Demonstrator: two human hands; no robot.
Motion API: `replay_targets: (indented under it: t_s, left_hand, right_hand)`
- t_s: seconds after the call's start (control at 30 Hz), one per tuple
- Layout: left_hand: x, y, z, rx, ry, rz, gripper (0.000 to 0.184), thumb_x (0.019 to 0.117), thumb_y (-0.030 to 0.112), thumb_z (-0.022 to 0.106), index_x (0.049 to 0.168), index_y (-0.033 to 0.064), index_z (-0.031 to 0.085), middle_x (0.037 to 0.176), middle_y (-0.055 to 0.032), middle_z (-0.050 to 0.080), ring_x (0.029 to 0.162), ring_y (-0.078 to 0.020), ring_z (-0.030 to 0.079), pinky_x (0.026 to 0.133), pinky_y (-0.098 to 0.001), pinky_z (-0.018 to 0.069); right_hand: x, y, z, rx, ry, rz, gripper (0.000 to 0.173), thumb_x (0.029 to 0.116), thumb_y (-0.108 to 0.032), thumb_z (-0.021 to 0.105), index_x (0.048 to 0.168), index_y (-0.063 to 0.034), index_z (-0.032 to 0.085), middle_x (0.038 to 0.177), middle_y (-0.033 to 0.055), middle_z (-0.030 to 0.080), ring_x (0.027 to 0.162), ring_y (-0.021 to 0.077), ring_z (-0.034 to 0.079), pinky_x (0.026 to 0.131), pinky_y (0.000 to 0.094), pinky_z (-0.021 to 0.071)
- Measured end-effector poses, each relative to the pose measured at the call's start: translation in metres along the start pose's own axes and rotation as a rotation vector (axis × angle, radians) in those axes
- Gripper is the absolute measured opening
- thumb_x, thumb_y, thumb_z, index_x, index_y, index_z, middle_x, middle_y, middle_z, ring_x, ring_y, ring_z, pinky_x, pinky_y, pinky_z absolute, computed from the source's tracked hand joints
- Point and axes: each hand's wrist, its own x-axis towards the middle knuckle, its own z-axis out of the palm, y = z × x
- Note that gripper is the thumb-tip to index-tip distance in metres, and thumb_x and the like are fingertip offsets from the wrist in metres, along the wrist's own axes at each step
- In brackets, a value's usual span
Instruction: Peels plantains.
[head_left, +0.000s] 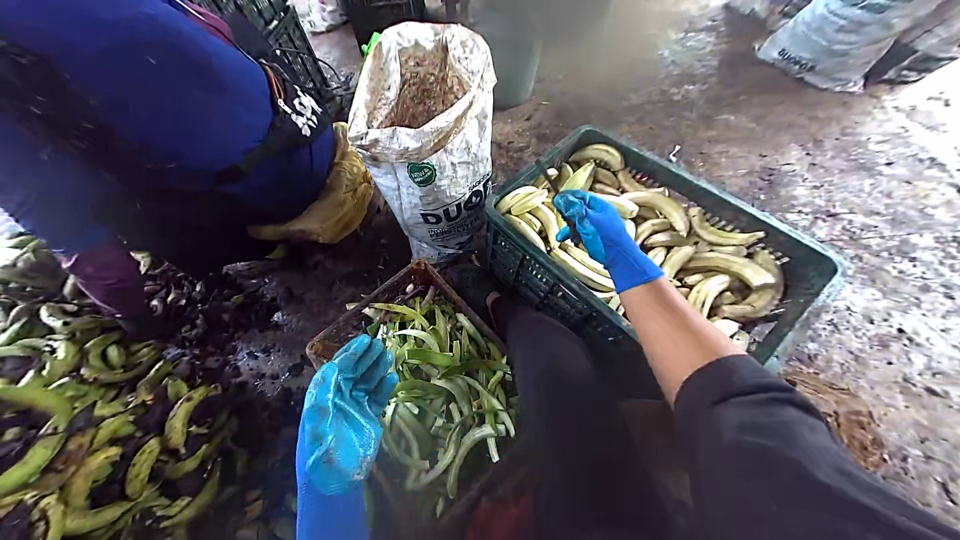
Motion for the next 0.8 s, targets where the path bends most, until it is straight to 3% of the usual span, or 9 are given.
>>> replay_targets:
  t_s: [0.07,0.17,0.37,0.47,0.53,0.6,0.63,0.73,0.8]
  left_hand:
    - [-0.001,-0.002,-0.001,-0.005,0.003,-0.018,0.048,0.1093,0.029,0.022,0.127,0.0075,0.061,0.115,-0.0117,0.073,0.103,-0.0243,0.073,0.081,-0.0386,0.0627]
    - [0.0,0.005,-0.006,-0.007,-0.003,0.048,0.048,0.1097,0.031,0.023,0.13,0.0057,0.06,0.119,-0.0135,0.071,0.107,-0.0259,0.071,0.084,-0.0406,0.0621]
    - [-0.01,0.028,-0.021,-0.038,-0.036,0.18,0.046,0.1067,0.04,0.04,0.127,0.0086,0.066,0.119,-0.0128,0.071,0.107,-0.0254,0.071,0.086,-0.0415,0.0617]
    - [-0.014,0.032,-0.025,-0.063,-0.017,0.214,0.049,0.1081,0.039,0.034,0.126,0.0077,0.067,0.118,-0.0127,0.072,0.107,-0.025,0.071,0.086,-0.0408,0.0616]
    - [-0.015,0.028,-0.025,-0.06,-0.012,0.201,0.047,0.108,0.039,0.036,0.126,0.0078,0.067,0.119,-0.0123,0.072,0.107,-0.0247,0.071,0.086,-0.0406,0.0614]
    - [-0.017,0.023,-0.022,-0.043,0.014,0.172,0.044,0.1077,0.035,0.037,0.125,0.007,0.066,0.118,-0.013,0.072,0.105,-0.0251,0.072,0.085,-0.0403,0.0622]
    - [-0.018,0.022,-0.02,-0.044,0.022,0.153,0.042,0.1072,0.033,0.038,0.126,0.0065,0.065,0.118,-0.0137,0.072,0.105,-0.0257,0.072,0.085,-0.0408,0.0619]
    - [-0.025,0.026,-0.014,-0.045,0.076,0.11,0.039,0.1073,0.026,0.036,0.126,0.0053,0.063,0.115,-0.0144,0.072,0.101,-0.0256,0.072,0.082,-0.0393,0.0621]
    - [-0.032,0.039,-0.016,-0.037,0.112,0.132,0.04,0.1071,0.027,0.035,0.125,0.0046,0.063,0.114,-0.0143,0.072,0.101,-0.0256,0.072,0.083,-0.0391,0.0617]
  right_hand:
    - [0.01,0.021,0.001,-0.057,-0.113,0.101,0.038,0.1047,-0.034,0.056,0.132,-0.0077,0.062,0.113,0.0108,0.068,0.08,0.0167,0.066,0.069,0.0368,0.057]
    - [0.014,0.035,0.0,-0.003,-0.056,0.144,0.039,0.1053,-0.036,0.056,0.133,-0.0093,0.062,0.117,0.0104,0.067,0.083,0.0171,0.066,0.072,0.037,0.0571]
    - [0.021,-0.01,-0.024,0.269,-0.069,0.083,0.041,0.1084,-0.043,0.042,0.135,-0.0171,0.058,0.109,0.0012,0.072,0.074,0.0119,0.068,0.06,0.0262,0.0559]
    - [0.031,-0.014,-0.017,0.19,0.009,0.064,0.045,0.1081,-0.047,0.041,0.138,-0.0171,0.056,0.111,0.0023,0.071,0.074,0.0134,0.068,0.062,0.0287,0.0568]
    - [0.04,0.01,-0.002,0.006,0.042,0.115,0.048,0.1073,-0.045,0.045,0.141,-0.0128,0.055,0.12,0.0097,0.067,0.085,0.0199,0.067,0.071,0.0394,0.0576]
    - [0.048,0.048,0.009,-0.124,0.022,0.168,0.05,0.1058,-0.045,0.049,0.141,-0.0103,0.058,0.13,0.0164,0.065,0.108,0.0272,0.066,0.091,0.0515,0.0539]
    - [0.051,0.06,0.009,-0.124,-0.002,0.165,0.049,0.1059,-0.045,0.049,0.14,-0.0115,0.059,0.131,0.0142,0.065,0.112,0.0244,0.064,0.095,0.0491,0.0528]
    - [0.049,0.064,0.005,-0.128,-0.018,0.13,0.043,0.1058,-0.045,0.049,0.132,-0.0145,0.064,0.113,0.0082,0.067,0.087,0.016,0.061,0.077,0.0405,0.0521]
    - [0.049,0.057,-0.002,-0.078,0.007,0.101,0.042,0.1051,-0.043,0.052,0.135,-0.0158,0.063,0.119,0.0064,0.069,0.084,0.0164,0.065,0.074,0.0391,0.0558]
